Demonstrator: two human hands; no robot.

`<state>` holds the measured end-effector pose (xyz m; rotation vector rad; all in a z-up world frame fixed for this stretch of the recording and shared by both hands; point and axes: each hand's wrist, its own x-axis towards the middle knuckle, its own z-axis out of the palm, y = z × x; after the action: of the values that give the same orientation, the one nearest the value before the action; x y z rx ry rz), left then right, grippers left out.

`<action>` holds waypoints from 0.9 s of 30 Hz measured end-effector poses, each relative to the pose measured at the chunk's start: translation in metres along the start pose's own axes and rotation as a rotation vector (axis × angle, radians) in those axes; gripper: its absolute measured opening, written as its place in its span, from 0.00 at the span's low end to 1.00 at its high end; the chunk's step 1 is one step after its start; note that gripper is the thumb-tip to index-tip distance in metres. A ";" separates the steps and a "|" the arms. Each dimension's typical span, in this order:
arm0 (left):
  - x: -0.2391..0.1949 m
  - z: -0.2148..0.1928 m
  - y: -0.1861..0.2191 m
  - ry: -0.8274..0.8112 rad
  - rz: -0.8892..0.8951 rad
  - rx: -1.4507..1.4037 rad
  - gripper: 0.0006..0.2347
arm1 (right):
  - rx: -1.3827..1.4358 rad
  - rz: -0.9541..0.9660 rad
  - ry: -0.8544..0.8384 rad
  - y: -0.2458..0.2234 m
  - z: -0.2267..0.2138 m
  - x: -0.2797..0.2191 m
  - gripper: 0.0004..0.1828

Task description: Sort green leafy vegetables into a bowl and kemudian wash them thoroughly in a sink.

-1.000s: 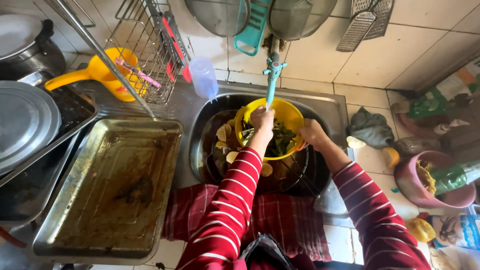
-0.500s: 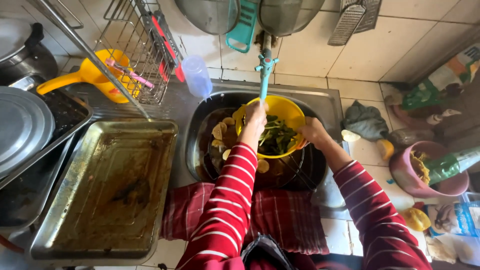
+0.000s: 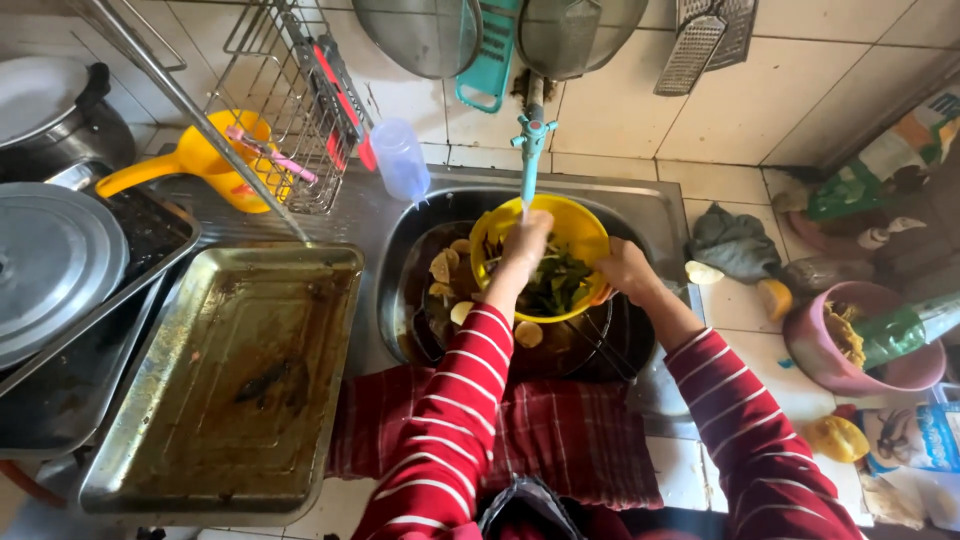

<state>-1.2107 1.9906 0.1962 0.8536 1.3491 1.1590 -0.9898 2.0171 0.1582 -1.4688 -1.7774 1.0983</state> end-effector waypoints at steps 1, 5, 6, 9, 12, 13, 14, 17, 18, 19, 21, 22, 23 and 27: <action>-0.010 -0.001 0.006 -0.002 0.001 0.001 0.22 | 0.001 0.000 0.002 -0.006 -0.003 -0.002 0.13; -0.038 -0.006 0.011 0.032 0.492 1.315 0.28 | 0.144 0.089 -0.056 -0.021 -0.007 -0.016 0.15; -0.040 -0.007 0.010 0.028 0.570 1.550 0.30 | 0.124 0.141 -0.034 -0.025 -0.008 -0.018 0.14; -0.038 -0.011 0.013 -0.020 0.524 1.561 0.31 | 0.134 0.151 -0.045 -0.031 -0.008 -0.021 0.15; -0.044 -0.023 0.023 0.024 0.503 1.450 0.33 | 0.161 0.185 -0.114 -0.036 -0.003 -0.019 0.17; -0.033 -0.039 0.006 0.025 0.501 1.452 0.33 | 0.162 0.184 -0.117 -0.037 -0.004 -0.018 0.17; -0.021 -0.054 -0.008 0.129 0.517 1.284 0.33 | 0.168 0.171 -0.118 -0.040 -0.007 -0.016 0.16; -0.045 -0.075 -0.012 0.260 0.317 0.690 0.32 | 0.227 0.120 -0.126 -0.033 -0.012 -0.006 0.15; -0.061 -0.078 -0.004 0.284 0.119 0.262 0.32 | 0.278 0.075 -0.129 -0.031 -0.014 0.001 0.14; -0.058 -0.079 -0.024 0.291 0.121 0.260 0.32 | 0.276 0.070 -0.135 -0.030 -0.011 0.008 0.14; -0.056 -0.082 -0.067 -0.005 -0.145 -0.441 0.32 | 0.169 -0.001 -0.139 -0.027 -0.002 0.017 0.18; -0.061 -0.080 -0.063 0.002 -0.137 -0.446 0.32 | 0.165 -0.009 -0.147 -0.040 0.007 0.013 0.18; -0.066 -0.079 -0.059 -0.074 -0.060 -0.487 0.32 | -0.341 -0.332 0.128 -0.053 0.015 0.008 0.25; -0.061 -0.077 -0.065 -0.121 0.009 -0.550 0.34 | -0.949 -0.493 -0.142 -0.143 0.062 -0.035 0.42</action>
<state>-1.2702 1.9031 0.1438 0.5172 0.8609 1.3726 -1.1045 1.9613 0.2536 -1.2745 -2.7582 0.0649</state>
